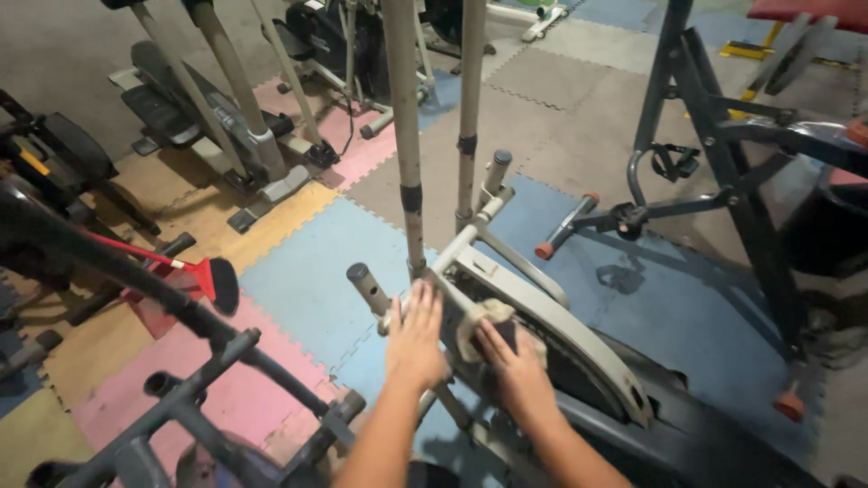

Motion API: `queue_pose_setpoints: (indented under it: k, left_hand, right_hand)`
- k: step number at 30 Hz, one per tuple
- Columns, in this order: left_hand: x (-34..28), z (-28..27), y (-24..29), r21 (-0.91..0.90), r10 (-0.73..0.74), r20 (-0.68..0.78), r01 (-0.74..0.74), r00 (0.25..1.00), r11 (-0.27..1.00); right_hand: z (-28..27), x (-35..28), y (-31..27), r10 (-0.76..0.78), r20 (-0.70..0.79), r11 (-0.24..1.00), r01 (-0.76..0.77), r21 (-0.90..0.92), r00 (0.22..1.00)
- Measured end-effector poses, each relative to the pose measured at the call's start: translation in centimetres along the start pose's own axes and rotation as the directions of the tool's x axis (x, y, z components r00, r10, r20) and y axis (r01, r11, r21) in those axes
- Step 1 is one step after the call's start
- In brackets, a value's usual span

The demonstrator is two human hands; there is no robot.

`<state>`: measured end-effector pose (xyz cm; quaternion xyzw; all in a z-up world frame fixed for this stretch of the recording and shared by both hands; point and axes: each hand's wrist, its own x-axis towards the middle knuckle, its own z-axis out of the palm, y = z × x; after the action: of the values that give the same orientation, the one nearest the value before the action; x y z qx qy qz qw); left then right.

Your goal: Wiping down elliptical machines and stationary bikes using a cleaning cloth.

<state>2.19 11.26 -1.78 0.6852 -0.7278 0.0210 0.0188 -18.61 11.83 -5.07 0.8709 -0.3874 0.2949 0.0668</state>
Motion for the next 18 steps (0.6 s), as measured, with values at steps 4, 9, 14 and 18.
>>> queue_pose_setpoints:
  k: [4,9,14,18]
  left_hand:
    - [-5.6,2.3,6.2,-0.107,-0.043,0.101,0.054,0.994,0.993]
    - [-12.9,1.3,12.1,-0.292,-0.053,-0.192,-0.005,0.980,0.956]
    - [-18.8,-10.4,14.3,-0.295,-0.045,-0.344,-0.062,0.938,0.954]
    - [-22.6,-19.7,15.6,-0.206,0.014,-0.435,-0.115,0.900,0.972]
  right_hand:
    - [-1.8,-7.3,2.2,0.068,0.270,0.997,-0.058,-0.045,0.960]
    - [-4.6,-13.4,3.0,0.333,0.239,0.738,-0.410,0.536,0.912]
    - [-21.2,-10.2,-4.6,0.683,0.456,0.153,-0.722,0.674,0.571]
    - [-30.7,-9.3,-8.6,0.500,0.160,0.699,-0.506,0.505,0.851]
